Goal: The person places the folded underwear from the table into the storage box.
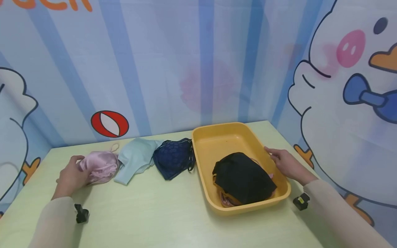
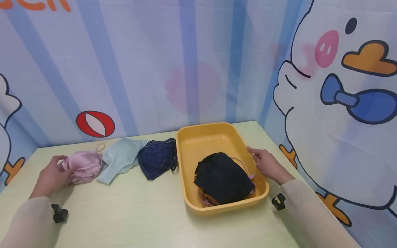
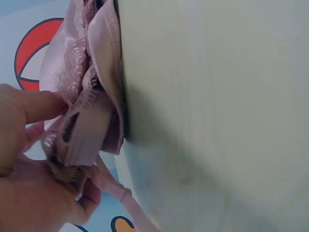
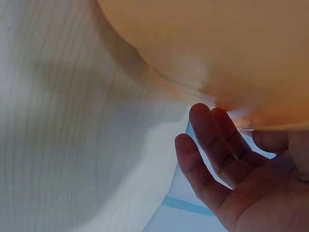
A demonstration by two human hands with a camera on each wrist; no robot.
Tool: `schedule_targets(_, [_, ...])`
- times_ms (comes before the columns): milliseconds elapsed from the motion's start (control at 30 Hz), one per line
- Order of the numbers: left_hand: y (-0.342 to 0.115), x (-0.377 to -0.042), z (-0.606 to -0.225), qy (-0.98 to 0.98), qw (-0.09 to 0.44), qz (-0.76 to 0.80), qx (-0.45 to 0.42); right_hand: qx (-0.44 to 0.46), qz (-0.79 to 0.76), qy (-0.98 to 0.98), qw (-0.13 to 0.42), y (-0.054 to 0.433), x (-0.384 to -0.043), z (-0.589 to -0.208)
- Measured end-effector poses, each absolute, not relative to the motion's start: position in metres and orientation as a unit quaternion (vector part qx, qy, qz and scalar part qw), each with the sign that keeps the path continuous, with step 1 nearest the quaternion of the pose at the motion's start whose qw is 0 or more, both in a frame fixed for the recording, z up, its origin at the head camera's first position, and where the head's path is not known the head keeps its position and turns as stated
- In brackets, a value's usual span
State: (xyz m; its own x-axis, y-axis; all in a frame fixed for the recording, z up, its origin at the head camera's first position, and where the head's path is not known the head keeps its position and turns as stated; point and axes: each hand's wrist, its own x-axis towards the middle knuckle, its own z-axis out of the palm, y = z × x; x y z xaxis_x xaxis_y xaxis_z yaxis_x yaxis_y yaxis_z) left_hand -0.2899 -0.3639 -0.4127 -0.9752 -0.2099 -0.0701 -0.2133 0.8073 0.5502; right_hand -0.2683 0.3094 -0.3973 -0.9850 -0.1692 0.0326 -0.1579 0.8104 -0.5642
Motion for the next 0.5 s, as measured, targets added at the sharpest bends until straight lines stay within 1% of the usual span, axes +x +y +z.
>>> schedule_targets(167, [-0.365, -0.289, -0.410, 0.950, -0.029, 0.296, -0.098, -0.097, -0.298, 0.950, 0.013, 0.310, -0.267, -0.396])
schedule_targets(367, [-0.362, -0.280, -0.401, 0.956, -0.113, 0.271, -0.021, -0.102, -0.302, 0.948, 0.016, 0.309, -0.265, -0.394])
schedule_targets(500, [-0.358, -0.274, -0.390, 0.955, -0.150, 0.257, -0.001, -0.102, -0.303, 0.948, 0.016, 0.308, -0.265, -0.394])
